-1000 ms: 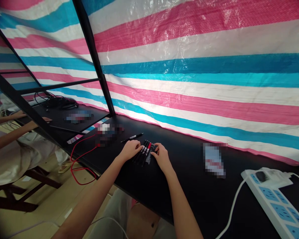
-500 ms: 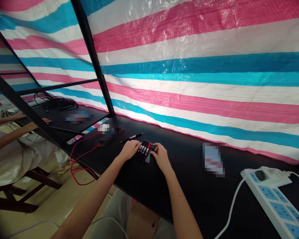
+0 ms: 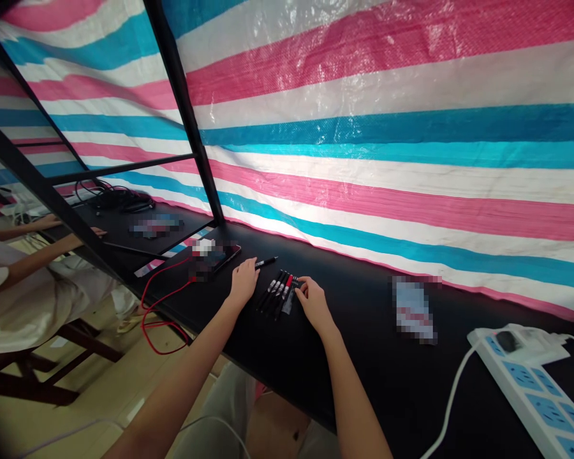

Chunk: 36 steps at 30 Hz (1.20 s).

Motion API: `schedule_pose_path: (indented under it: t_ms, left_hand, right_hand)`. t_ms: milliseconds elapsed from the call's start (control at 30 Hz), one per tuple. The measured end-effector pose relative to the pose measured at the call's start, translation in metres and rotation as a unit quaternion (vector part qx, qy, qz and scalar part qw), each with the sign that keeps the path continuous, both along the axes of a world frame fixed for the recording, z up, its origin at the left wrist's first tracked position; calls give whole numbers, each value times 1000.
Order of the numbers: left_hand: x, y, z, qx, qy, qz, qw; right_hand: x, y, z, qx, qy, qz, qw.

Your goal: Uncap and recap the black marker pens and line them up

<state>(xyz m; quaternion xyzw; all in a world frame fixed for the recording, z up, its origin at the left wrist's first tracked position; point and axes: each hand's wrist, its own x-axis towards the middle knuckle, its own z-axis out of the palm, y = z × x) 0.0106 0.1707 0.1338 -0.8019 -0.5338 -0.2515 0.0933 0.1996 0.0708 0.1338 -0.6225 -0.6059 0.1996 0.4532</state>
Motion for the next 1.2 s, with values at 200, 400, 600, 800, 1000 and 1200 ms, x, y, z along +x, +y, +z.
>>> schedule_pose_path:
  t_ms: [200, 400, 600, 800, 1000, 1200]
  left_hand:
    - [-2, 5, -2, 2, 16, 28, 999]
    - [4, -12, 15, -31, -6, -143, 989]
    - [14, -28, 29, -41, -30, -268, 962]
    - [14, -29, 32, -41, -38, -282, 958]
    - [12, -31, 33, -8, -34, -278, 960]
    - [9, -31, 34, 25, -30, -268, 963]
  right_hand:
    - [0, -3, 4, -6, 13, 2, 1000]
    - [3, -2, 4, -10, 66, -13, 998]
    - [9, 5, 0, -14, 230, -34, 972]
    - [8, 2, 3, 16, 293, -26, 955]
    - [8, 0, 10, 38, 291, -63, 954]
    - [15, 1, 10, 55, 306, -90, 946]
